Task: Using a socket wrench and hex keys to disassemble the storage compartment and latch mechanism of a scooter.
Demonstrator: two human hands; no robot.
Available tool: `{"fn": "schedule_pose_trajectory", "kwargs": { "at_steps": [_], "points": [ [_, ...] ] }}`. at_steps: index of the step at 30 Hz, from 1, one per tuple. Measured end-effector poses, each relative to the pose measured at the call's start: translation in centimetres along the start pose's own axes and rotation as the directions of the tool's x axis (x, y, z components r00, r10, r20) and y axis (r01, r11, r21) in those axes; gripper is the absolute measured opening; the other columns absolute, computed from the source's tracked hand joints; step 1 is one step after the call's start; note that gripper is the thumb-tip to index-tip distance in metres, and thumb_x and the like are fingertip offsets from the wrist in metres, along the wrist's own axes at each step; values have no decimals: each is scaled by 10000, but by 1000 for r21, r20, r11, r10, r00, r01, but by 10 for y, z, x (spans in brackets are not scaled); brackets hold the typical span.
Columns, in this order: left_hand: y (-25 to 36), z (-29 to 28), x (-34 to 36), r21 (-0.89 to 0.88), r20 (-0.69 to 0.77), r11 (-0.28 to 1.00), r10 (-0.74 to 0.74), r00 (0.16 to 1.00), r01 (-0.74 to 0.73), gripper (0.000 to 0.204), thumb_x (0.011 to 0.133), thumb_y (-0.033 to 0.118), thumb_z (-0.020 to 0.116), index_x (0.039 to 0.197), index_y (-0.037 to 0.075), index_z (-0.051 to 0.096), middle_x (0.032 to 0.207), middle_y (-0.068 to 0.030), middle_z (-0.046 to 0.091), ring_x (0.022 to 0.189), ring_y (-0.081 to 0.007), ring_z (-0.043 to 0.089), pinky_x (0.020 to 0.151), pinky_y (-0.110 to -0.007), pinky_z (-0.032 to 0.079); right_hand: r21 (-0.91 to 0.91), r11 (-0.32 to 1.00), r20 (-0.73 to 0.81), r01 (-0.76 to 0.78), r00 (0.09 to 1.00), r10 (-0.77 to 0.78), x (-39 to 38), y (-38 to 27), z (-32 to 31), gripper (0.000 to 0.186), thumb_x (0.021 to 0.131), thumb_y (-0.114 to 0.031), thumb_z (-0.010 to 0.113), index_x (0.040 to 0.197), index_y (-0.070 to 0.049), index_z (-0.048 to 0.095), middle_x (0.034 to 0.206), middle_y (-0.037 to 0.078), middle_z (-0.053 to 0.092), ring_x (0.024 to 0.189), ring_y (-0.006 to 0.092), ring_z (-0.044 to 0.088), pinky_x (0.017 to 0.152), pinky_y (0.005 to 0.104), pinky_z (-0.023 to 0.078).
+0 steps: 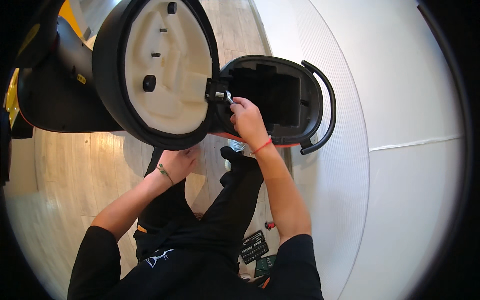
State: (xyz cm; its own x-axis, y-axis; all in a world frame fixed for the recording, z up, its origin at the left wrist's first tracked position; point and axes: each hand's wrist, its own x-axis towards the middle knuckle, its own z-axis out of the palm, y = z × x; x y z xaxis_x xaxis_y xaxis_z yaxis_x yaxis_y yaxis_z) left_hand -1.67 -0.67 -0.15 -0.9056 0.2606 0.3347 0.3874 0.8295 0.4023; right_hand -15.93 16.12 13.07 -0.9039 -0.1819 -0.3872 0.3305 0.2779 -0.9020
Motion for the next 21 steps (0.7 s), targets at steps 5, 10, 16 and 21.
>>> {"fn": "schedule_pose_trajectory", "kwargs": {
  "at_steps": [5, 10, 16, 21],
  "points": [
    [-21, 20, -6, 118, -17, 992, -48, 999, 50, 246, 774, 174, 611, 967, 52, 701, 994, -109, 687, 1013, -268, 635, 949, -427, 434, -341, 939, -11, -36, 999, 34, 29, -25, 9, 309, 889, -186, 528, 1072, 22, 664, 639, 54, 566, 510, 128, 510, 467, 285, 400],
    [-26, 22, 8, 87, -62, 988, -120, 991, 125, 261, 789, 192, 609, 981, 33, 686, 994, -134, 683, 977, -298, 643, 921, -428, 457, -723, 683, 108, 104, 993, -37, 54, -28, 16, 289, 886, -209, 502, 766, 4, 656, 664, 103, 612, 548, 210, 594, 521, 310, 455],
    [-48, 23, 13, -67, -64, 984, -170, 983, 166, 253, 828, 220, 596, 1010, 69, 685, 1005, -143, 682, 983, -319, 640, 895, -428, 477, -686, 717, 62, -122, 972, 225, 50, -54, 37, 351, 887, -244, 490, 692, 28, 596, 659, 103, 601, 517, 217, 576, 491, 339, 456],
    [-50, 29, 16, -1, -67, 959, -283, 957, 284, 241, 838, 251, 611, 993, 91, 702, 1016, -140, 691, 979, -314, 651, 891, -415, 486, -682, 715, 80, -152, 957, 280, 44, -76, 49, 269, 877, -255, 520, 803, -6, 591, 658, 64, 561, 466, 154, 483, 433, 297, 395]
  ]
}}
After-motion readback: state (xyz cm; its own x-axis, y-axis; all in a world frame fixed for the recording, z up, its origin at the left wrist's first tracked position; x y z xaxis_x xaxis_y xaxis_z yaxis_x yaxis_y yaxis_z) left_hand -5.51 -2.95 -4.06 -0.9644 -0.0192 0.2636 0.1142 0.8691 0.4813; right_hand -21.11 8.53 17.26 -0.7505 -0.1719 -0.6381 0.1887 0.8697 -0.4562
